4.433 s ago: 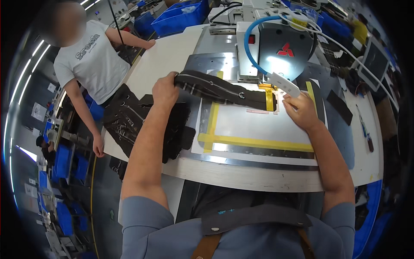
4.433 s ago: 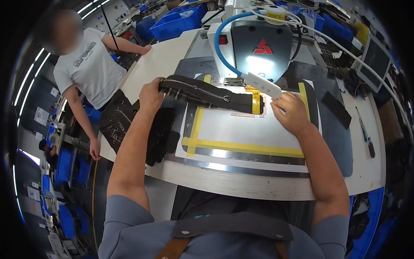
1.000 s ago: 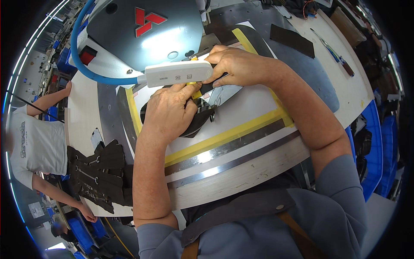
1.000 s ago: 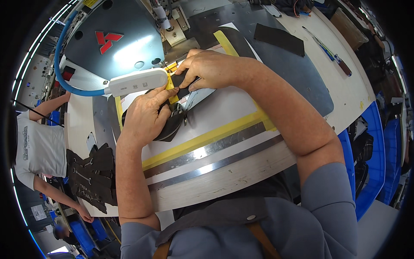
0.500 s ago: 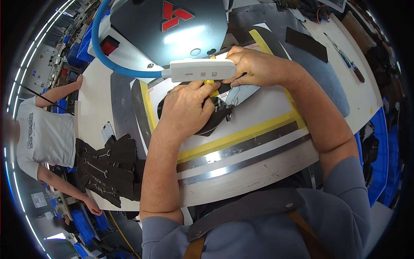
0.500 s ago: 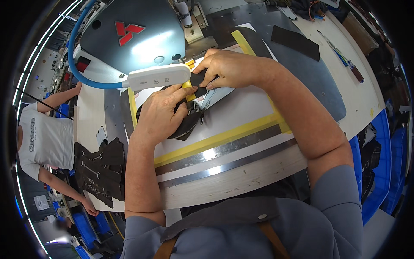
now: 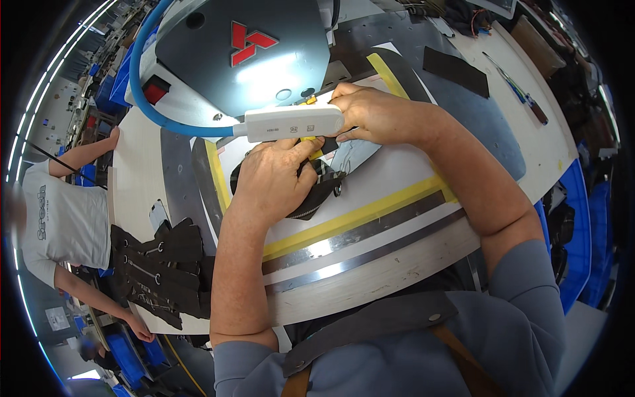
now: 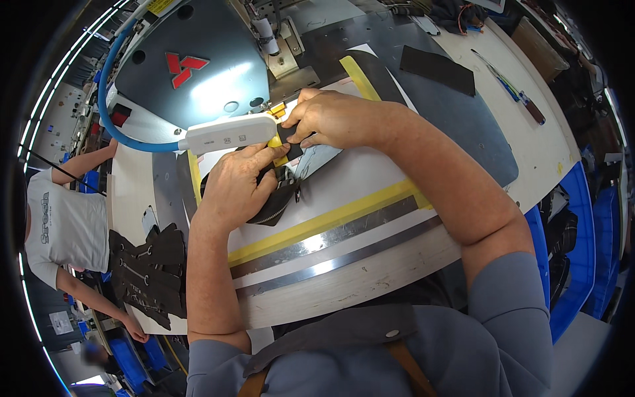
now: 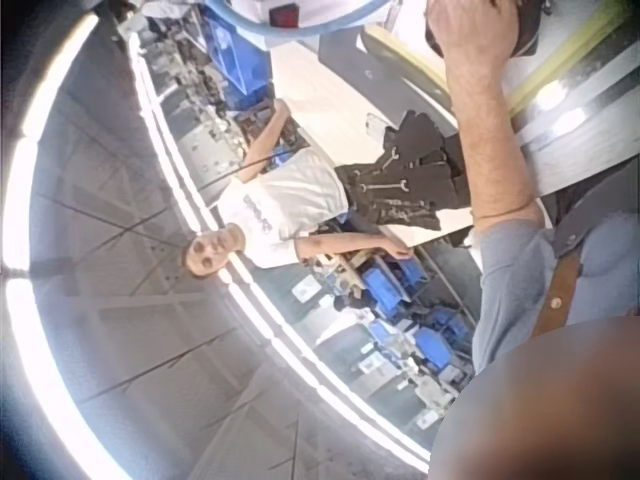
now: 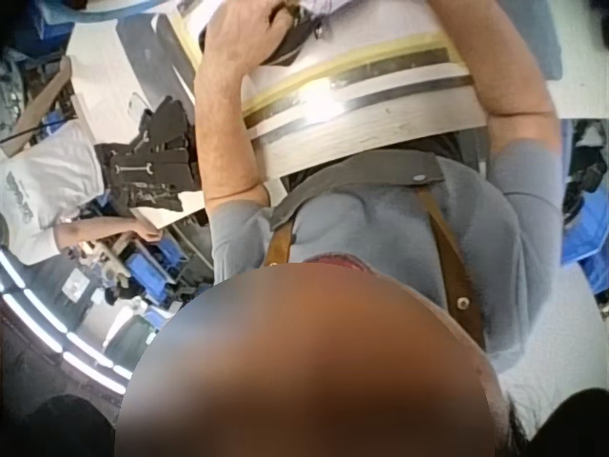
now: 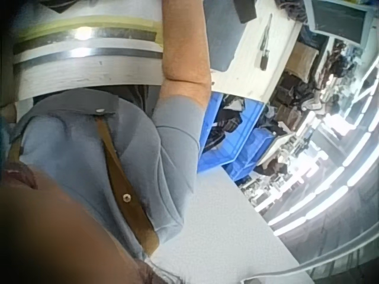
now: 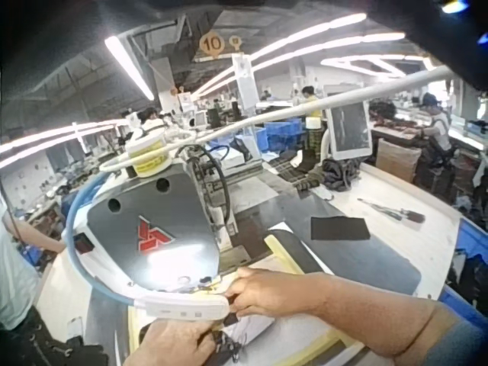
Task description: Sewing zippers and components onto leather bag parts using an industrial sewing machine.
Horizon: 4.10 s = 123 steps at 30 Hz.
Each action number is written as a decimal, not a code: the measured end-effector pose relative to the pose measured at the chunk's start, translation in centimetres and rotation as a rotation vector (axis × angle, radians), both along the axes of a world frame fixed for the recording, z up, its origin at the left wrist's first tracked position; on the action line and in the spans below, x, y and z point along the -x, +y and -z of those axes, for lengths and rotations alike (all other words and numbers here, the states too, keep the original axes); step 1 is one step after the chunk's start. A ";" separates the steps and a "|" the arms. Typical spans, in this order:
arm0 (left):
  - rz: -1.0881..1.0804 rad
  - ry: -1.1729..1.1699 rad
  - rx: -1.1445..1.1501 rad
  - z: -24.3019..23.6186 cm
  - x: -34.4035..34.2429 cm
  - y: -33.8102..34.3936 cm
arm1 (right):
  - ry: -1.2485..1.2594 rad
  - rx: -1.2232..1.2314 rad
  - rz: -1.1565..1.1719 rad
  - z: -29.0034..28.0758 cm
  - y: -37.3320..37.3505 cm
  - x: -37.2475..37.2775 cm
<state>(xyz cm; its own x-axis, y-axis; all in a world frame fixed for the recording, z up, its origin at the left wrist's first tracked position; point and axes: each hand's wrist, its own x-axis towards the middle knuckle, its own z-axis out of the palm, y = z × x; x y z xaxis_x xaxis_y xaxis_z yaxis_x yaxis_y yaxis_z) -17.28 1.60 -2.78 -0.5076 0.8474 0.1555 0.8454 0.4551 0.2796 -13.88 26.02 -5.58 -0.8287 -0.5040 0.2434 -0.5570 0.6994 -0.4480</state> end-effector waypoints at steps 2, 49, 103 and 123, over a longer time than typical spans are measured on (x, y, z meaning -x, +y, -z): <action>-0.011 -0.021 0.021 0.0 -0.1 0.0 | 0.008 -0.014 0.011 0.1 -0.1 -0.2; 0.007 0.035 0.158 -0.2 0.8 0.8 | 0.020 -0.227 0.138 -0.5 -0.2 0.1; -0.077 0.108 -0.202 1.0 -9.9 -2.3 | -0.024 -0.208 0.205 -0.3 -0.9 -3.1; 0.728 0.004 0.054 -14.9 -25.0 -0.5 | -0.150 0.050 0.302 -3.3 -2.6 -13.8</action>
<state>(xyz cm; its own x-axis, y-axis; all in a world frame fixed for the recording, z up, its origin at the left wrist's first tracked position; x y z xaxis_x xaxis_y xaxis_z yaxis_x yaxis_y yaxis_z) 7.74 1.07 12.11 0.1882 0.9765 0.1048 0.9401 -0.2100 0.2685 -0.11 23.43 -2.26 -0.9671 -0.2214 0.1256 -0.2537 0.7978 -0.5469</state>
